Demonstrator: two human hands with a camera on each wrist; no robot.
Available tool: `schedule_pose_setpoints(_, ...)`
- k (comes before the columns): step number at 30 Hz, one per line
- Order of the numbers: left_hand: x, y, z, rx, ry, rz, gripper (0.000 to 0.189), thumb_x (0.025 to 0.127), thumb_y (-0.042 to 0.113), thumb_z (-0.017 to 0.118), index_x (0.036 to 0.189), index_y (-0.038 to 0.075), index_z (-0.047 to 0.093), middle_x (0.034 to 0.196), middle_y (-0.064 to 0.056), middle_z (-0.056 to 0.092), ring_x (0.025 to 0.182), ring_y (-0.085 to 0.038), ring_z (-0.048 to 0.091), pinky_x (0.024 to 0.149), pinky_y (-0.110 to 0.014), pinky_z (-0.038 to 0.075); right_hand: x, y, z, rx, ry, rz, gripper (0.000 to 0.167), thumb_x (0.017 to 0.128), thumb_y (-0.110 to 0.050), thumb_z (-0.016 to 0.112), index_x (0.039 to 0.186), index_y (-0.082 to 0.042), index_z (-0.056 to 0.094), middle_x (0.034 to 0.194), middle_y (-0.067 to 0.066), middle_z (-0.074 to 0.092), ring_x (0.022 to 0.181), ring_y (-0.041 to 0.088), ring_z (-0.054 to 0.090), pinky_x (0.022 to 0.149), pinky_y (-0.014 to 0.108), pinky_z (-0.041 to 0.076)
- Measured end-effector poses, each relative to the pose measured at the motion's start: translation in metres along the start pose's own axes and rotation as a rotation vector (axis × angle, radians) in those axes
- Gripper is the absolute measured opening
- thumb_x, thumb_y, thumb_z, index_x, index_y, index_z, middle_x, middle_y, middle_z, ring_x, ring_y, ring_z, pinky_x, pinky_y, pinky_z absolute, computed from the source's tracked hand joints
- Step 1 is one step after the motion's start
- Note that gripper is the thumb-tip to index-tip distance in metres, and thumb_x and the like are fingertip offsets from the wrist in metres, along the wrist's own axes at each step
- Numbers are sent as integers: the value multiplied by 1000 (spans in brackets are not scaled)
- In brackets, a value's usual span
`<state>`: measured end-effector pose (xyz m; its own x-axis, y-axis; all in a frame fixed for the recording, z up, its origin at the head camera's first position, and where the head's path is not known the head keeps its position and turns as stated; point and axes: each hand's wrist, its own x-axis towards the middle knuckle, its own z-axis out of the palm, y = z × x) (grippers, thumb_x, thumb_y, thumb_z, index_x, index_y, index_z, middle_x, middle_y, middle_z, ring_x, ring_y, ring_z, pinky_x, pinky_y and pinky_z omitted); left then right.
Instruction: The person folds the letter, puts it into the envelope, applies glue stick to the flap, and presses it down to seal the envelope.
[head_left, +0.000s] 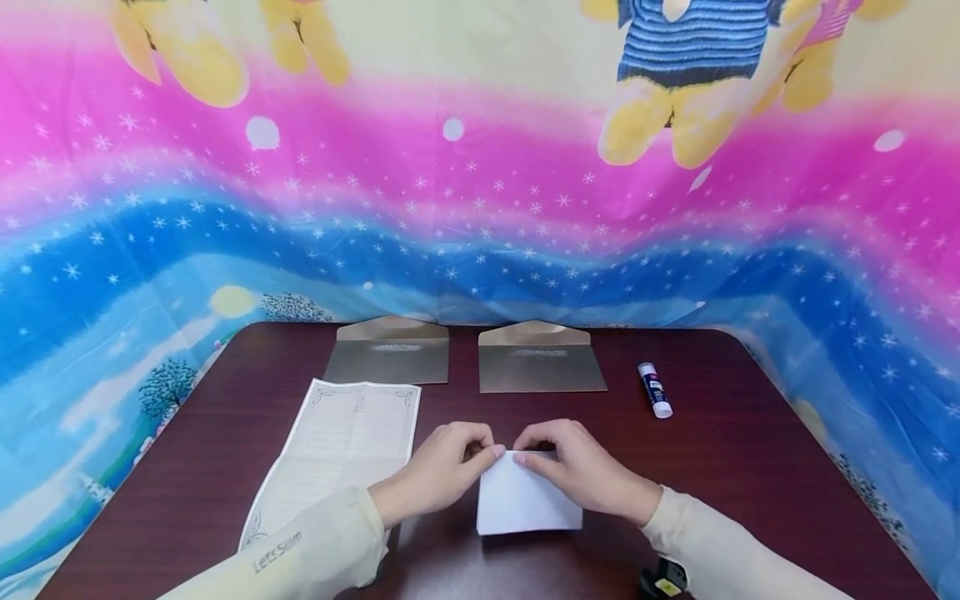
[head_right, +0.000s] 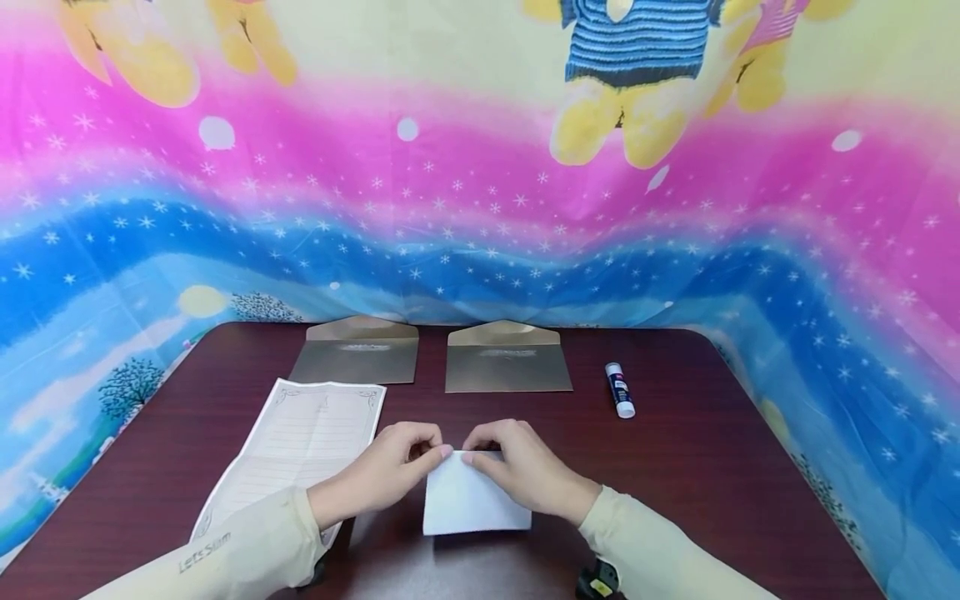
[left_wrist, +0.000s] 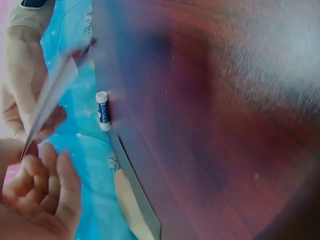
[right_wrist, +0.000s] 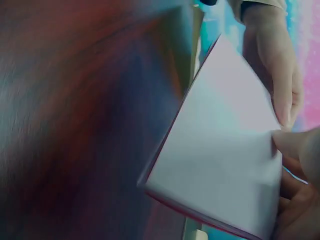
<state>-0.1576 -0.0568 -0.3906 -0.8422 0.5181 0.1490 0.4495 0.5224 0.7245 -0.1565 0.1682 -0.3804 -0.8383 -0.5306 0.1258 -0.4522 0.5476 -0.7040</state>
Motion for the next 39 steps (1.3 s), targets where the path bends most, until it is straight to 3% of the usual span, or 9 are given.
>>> schedule_pose_setpoints(3, -1, -1, 2, -41, 41, -13, 32, 101, 22, 61, 71, 15, 55, 60, 11, 41, 57, 0, 38, 54, -18, 34, 1, 1, -3, 75, 76, 12, 10, 98, -14, 66, 96, -14, 76, 90, 1, 74, 75, 3, 60, 66, 23, 54)
schedule_pose_setpoints(8, -5, -2, 5, -74, 41, -22, 36, 101, 23, 62, 68, 13, 53, 59, 10, 42, 56, 0, 38, 53, -18, 33, 2, 4, -8, 119, 139, 14, 10, 97, -13, 67, 96, -11, 76, 90, 6, 74, 71, 6, 61, 61, 25, 54)
schedule_pose_setpoints(15, -10, -3, 6, -147, -78, -45, 41, 101, 30, 63, 65, 10, 55, 49, 6, 52, 46, -5, 53, 54, -20, 42, 1, 6, -13, 108, 181, 36, 9, 96, -13, 68, 98, -10, 77, 91, 6, 75, 71, 7, 60, 61, 24, 53)
schedule_pose_setpoints(27, -13, -7, 4, -196, -183, -59, 39, 100, 30, 63, 66, 12, 58, 46, 5, 55, 46, -26, 65, 53, -18, 43, 3, 3, -15, 96, 142, 65, 8, 95, -14, 71, 98, -11, 77, 91, 5, 75, 72, 11, 60, 62, 24, 53)
schedule_pose_setpoints(33, -16, -11, 7, -221, -135, -64, 38, 101, 29, 62, 69, 9, 57, 47, -1, 56, 44, -32, 64, 48, -20, 41, 4, 11, -22, 32, 188, 99, 9, 96, -16, 70, 99, -12, 77, 89, 2, 73, 72, 11, 57, 62, 24, 51)
schedule_pose_setpoints(39, -15, -13, 6, -279, -24, -99, 40, 102, 29, 60, 70, 5, 55, 48, -7, 55, 45, -30, 62, 52, -21, 42, 2, 22, -32, 80, 267, 156, 22, 101, -18, 62, 111, -3, 74, 98, 11, 73, 76, 14, 57, 65, 24, 52)
